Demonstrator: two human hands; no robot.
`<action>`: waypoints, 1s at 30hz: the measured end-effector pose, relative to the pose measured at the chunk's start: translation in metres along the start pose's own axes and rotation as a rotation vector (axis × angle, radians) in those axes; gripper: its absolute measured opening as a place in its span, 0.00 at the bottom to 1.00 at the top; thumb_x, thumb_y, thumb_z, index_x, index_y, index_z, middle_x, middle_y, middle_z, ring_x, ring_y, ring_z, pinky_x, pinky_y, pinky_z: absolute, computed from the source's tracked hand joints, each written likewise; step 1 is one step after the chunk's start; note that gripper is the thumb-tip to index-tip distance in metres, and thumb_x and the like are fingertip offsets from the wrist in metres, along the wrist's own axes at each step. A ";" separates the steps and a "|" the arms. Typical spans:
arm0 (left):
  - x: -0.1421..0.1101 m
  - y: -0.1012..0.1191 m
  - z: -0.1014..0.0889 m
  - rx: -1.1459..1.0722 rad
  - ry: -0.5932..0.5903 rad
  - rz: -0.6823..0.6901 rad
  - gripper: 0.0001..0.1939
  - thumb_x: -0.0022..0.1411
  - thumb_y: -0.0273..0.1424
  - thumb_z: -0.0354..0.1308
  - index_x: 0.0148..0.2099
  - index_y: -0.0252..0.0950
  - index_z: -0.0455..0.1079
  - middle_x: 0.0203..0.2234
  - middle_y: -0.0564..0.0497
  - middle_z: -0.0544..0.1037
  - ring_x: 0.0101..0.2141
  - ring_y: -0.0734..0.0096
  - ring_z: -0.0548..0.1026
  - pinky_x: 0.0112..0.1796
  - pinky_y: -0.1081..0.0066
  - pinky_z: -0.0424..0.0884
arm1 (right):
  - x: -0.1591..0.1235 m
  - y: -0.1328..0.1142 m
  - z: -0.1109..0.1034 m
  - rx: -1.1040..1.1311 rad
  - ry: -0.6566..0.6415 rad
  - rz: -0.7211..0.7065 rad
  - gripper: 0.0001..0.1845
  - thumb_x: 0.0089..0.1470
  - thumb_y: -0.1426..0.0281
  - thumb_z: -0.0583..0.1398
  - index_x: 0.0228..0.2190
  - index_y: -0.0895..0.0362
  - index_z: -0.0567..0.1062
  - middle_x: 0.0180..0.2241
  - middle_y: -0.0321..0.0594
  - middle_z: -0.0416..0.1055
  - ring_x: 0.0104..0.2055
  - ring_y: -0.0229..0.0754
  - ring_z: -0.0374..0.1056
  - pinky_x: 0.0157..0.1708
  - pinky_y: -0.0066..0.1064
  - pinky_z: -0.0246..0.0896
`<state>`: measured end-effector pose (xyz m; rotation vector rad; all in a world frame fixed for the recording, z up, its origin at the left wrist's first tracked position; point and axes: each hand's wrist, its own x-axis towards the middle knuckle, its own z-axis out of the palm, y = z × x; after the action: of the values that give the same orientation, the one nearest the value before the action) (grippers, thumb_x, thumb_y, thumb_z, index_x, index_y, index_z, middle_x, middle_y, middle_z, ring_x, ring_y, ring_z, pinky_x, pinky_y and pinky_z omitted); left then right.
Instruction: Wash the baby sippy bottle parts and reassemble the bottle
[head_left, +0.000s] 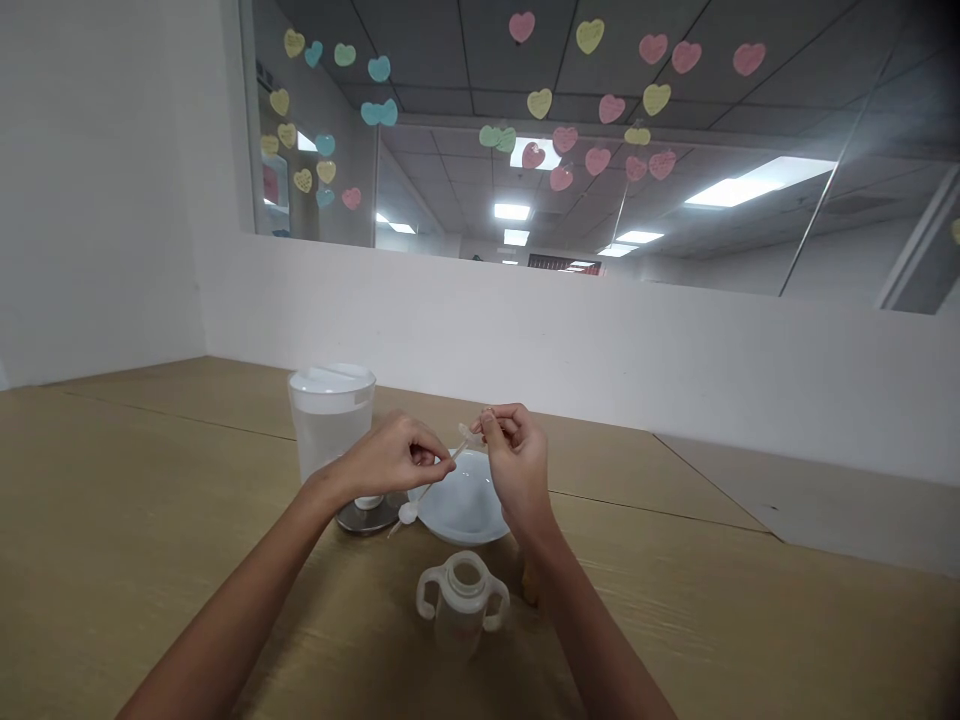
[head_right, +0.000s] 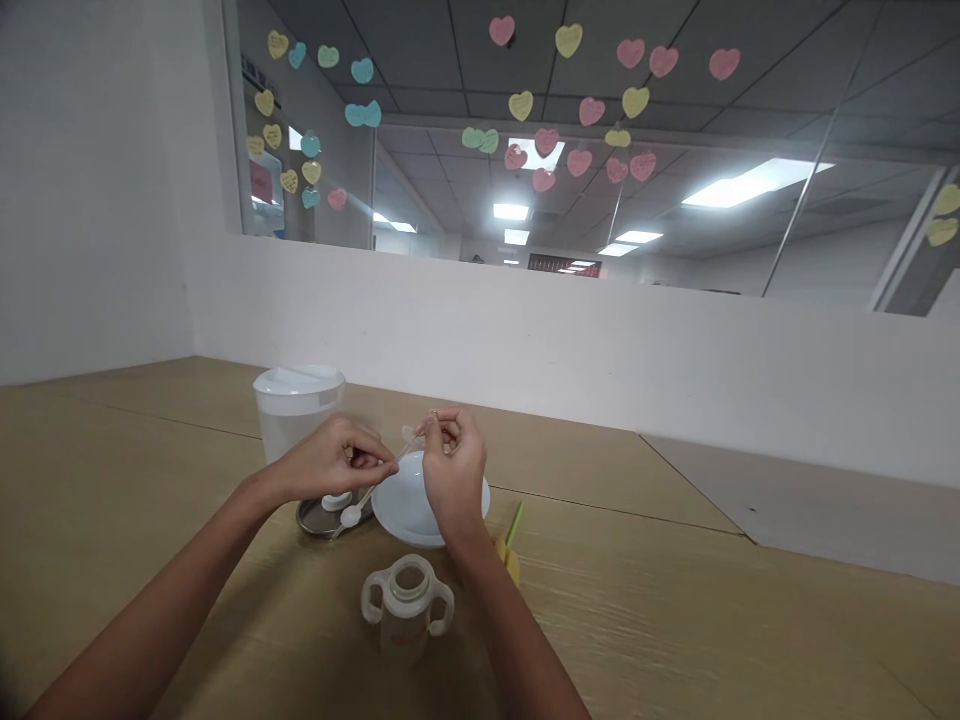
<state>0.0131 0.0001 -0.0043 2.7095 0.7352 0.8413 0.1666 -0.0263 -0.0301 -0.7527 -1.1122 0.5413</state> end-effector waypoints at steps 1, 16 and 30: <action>0.000 0.001 -0.001 -0.005 -0.010 -0.009 0.14 0.56 0.31 0.54 0.24 0.29 0.74 0.13 0.57 0.58 0.18 0.81 0.55 0.21 0.76 0.52 | 0.000 0.001 0.000 -0.008 -0.007 0.000 0.09 0.47 0.64 0.59 0.26 0.57 0.67 0.22 0.35 0.70 0.27 0.37 0.67 0.32 0.31 0.60; 0.005 0.001 0.006 -0.028 -0.171 0.019 0.18 0.60 0.36 0.50 0.30 0.28 0.75 0.15 0.55 0.62 0.20 0.80 0.54 0.22 0.75 0.49 | 0.032 -0.007 -0.037 0.024 0.162 -0.041 0.07 0.43 0.66 0.62 0.23 0.57 0.71 0.21 0.35 0.71 0.28 0.37 0.66 0.35 0.33 0.58; 0.005 0.007 0.003 0.029 -0.190 0.027 0.18 0.61 0.34 0.49 0.28 0.28 0.74 0.16 0.54 0.62 0.20 0.80 0.54 0.23 0.75 0.48 | 0.042 -0.006 -0.054 0.024 0.213 -0.025 0.07 0.41 0.66 0.63 0.22 0.57 0.71 0.20 0.35 0.70 0.28 0.37 0.65 0.36 0.33 0.56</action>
<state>0.0213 -0.0031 -0.0022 2.7816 0.6758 0.5724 0.2320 -0.0141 -0.0142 -0.7567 -0.9146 0.4416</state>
